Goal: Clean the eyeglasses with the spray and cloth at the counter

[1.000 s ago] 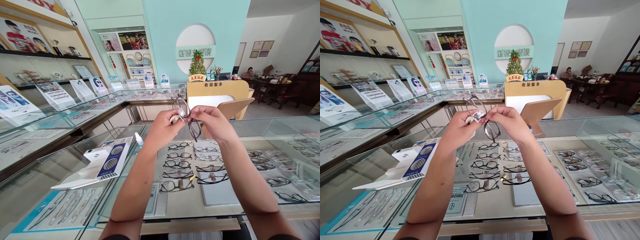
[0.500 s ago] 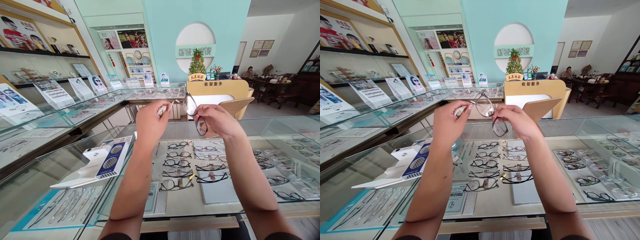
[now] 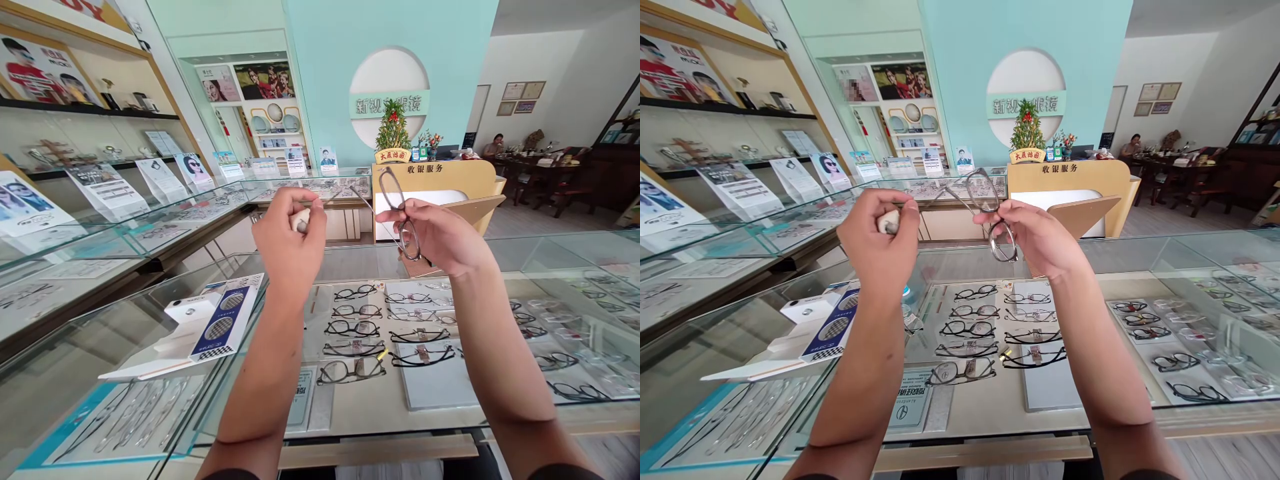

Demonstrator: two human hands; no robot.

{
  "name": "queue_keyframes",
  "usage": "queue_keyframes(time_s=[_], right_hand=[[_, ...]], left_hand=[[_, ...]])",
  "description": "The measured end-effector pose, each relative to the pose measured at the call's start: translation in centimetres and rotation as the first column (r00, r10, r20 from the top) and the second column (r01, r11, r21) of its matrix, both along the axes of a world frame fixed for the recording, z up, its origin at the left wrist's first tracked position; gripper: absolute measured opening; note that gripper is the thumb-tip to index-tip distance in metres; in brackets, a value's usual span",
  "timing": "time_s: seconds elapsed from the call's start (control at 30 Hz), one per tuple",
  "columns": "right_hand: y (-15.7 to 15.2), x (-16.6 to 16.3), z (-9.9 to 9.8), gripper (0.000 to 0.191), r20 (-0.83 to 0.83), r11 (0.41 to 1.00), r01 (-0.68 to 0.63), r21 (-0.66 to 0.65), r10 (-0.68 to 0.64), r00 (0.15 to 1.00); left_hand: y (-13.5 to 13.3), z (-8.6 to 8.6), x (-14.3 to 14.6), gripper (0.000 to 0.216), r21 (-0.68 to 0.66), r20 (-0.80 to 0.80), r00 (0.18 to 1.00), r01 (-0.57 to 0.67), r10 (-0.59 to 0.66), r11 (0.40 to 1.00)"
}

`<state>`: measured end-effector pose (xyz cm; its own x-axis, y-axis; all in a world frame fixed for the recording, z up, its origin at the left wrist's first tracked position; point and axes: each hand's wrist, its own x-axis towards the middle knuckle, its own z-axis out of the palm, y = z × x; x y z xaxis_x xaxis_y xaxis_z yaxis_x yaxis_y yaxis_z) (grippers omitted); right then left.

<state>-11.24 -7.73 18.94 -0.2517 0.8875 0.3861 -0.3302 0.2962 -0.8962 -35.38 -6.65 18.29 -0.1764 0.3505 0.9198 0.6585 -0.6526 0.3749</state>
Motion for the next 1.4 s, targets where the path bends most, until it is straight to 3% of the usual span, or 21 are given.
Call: queue_keyframes(time_s=[0.07, 0.13, 0.2, 0.27, 0.53, 0.77, 0.9, 0.97, 1.03, 1.07, 1.13, 1.27, 1.4], right_hand=[[0.0, -0.1, 0.1, 0.021, -0.045, 0.999, -0.004, -0.033, 0.003, 0.999], [0.0, -0.2, 0.2, 0.021, -0.075, 0.999, -0.007, -0.043, 0.004, 0.997], [0.0, -0.3, 0.2, 0.022, -0.073, 0.999, -0.007, -0.038, 0.005, 0.997], [-0.1, -0.3, 0.3, 0.023, -0.047, 0.999, -0.007, -0.032, 0.005, 0.999], [-0.1, 0.0, 0.2, 0.026, -0.084, 0.997, 0.081, 0.02, -0.079, 0.993], [0.6, -0.4, 0.1, 0.031, -0.071, 0.98, 0.185, 0.068, -0.18, 0.981], [0.7, -0.6, 0.0, 0.036, -0.058, 0.972, 0.225, 0.067, -0.221, 0.974], [0.7, -0.7, -0.1, 0.038, -0.061, 0.973, 0.215, 0.08, -0.21, 0.976], [0.7, -0.9, -0.2, 0.038, -0.078, 0.975, 0.197, 0.102, -0.189, 0.979], [0.7, -1.0, -0.3, 0.036, -0.084, 0.975, 0.191, 0.113, -0.183, 0.98], [0.7, -1.3, -0.4, 0.032, -0.075, 0.972, 0.194, 0.13, -0.185, 0.98], [0.8, -1.8, -0.6, 0.029, -0.039, 0.964, 0.223, 0.144, -0.22, 0.975], [0.7, -2.2, -0.7, 0.029, -0.057, 0.966, 0.219, 0.136, -0.213, 0.975]], left_hand=[[-0.8, 0.0, 0.5, 0.013, 0.015, -0.126, 0.987, 0.105, -0.103, 0.994], [-1.3, 0.0, 1.1, 0.02, -0.058, -0.344, 0.913, 0.215, -0.222, 0.975], [-1.4, -0.2, 1.7, 0.026, -0.122, -0.498, 0.82, 0.256, -0.282, 0.959], [-1.2, -0.5, 2.2, 0.024, -0.131, -0.561, 0.778, 0.252, -0.281, 0.959], [-0.4, -1.3, 2.6, 0.021, -0.197, -0.526, 0.799, 0.219, -0.291, 0.956], [-1.1, -1.9, 2.1, 0.016, -0.361, -0.331, 0.825, 0.338, -0.459, 0.869], [-0.1, -4.9, -0.3, 0.038, -0.431, -0.113, 0.904, 0.33, -0.413, 0.84], [1.7, -7.4, -2.1, 0.039, -0.487, 0.024, 0.95, 0.282, -0.311, 0.827], [4.1, -10.2, -4.0, 0.039, -0.626, 0.116, 0.983, 0.185, -0.144, 0.758], [5.3, -11.5, -4.7, 0.041, -0.718, 0.121, 0.991, 0.133, -0.066, 0.683], [7.5, -13.9, -5.9, 0.039, -0.771, 0.107, 0.994, 0.086, -0.005, 0.631], [9.9, -16.8, -6.6, 0.037, -0.798, 0.041, 0.996, -0.014, 0.078, 0.602], [9.7, -17.3, -6.1, 0.044, -0.776, -0.022, 0.995, -0.078, 0.098, 0.626]])
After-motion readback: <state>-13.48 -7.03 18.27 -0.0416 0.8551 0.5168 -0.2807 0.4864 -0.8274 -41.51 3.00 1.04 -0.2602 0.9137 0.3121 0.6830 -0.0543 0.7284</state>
